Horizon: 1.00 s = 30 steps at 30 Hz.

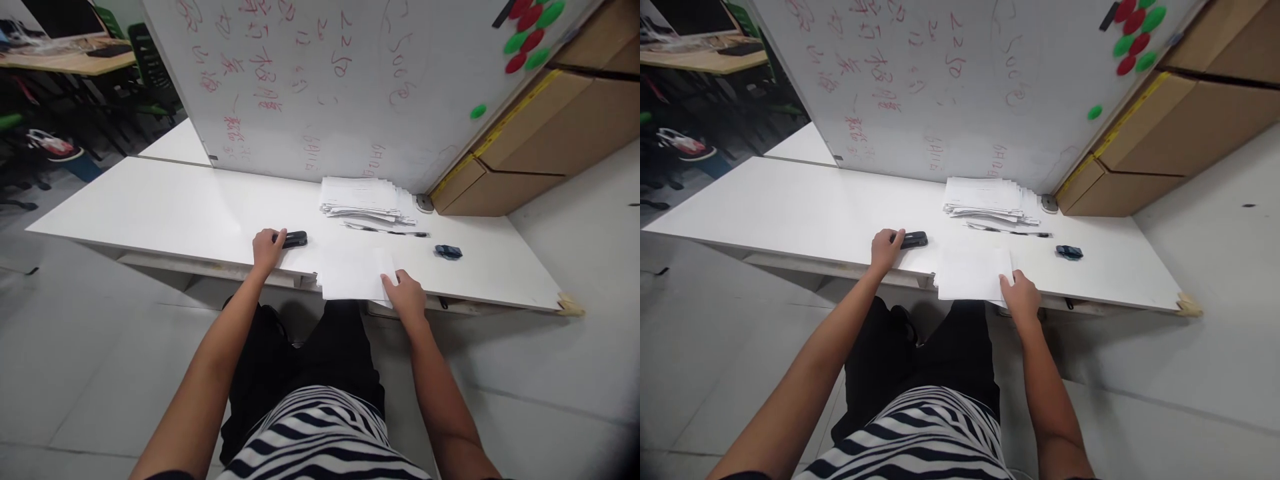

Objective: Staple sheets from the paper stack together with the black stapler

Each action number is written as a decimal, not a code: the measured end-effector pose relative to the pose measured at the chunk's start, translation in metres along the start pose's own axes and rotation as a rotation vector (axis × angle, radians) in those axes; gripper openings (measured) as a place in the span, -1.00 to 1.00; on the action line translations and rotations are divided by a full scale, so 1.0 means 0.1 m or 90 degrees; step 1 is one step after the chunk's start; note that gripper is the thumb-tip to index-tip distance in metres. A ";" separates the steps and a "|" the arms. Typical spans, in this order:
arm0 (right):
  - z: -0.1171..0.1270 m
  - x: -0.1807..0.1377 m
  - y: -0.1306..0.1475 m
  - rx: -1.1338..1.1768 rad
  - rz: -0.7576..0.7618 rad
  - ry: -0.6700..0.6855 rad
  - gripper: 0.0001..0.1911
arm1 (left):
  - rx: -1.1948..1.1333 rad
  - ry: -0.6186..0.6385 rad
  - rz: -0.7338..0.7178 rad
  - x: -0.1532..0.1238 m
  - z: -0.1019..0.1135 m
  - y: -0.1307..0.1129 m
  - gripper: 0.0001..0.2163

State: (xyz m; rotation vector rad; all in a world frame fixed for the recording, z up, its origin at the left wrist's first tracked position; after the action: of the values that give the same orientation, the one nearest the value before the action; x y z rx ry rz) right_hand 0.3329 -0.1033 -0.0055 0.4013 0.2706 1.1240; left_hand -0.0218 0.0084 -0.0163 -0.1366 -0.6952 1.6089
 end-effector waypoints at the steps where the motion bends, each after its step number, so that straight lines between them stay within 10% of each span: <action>1: -0.02 -0.03 0.01 -0.020 0.010 -0.018 -0.63 | 0.000 0.004 0.003 0.00 0.00 0.00 -0.62; 7: -0.03 0.04 0.12 -0.029 0.156 -0.166 -0.34 | -0.002 0.018 0.014 0.02 0.00 0.00 -0.60; 14: -0.09 1.15 0.97 0.024 0.436 -0.037 -0.52 | 0.029 0.007 -0.001 0.03 -0.02 -0.03 -0.60; 20: -0.53 1.90 1.50 -0.019 0.374 0.075 -0.30 | 0.048 -0.004 0.017 0.04 0.00 -0.06 -0.63; 30: -0.61 2.12 1.38 0.119 0.394 0.117 -0.56 | 0.040 0.003 0.019 0.05 -0.01 -0.05 -0.62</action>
State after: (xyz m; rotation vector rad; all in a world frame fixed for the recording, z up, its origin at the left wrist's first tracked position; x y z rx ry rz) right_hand 0.2827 0.1525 -0.0007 0.5695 0.4316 1.7553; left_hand -0.0183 0.0137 -0.0133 -0.1059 -0.6413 1.6571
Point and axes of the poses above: each hand's wrist, its own x-axis towards the middle knuckle, its own z-axis out of the back of the hand, y = z × x, the point moved 1 cm from there along x, towards the middle knuckle, and after that the axes turned 6 degrees about x, right-handed, at the moved point
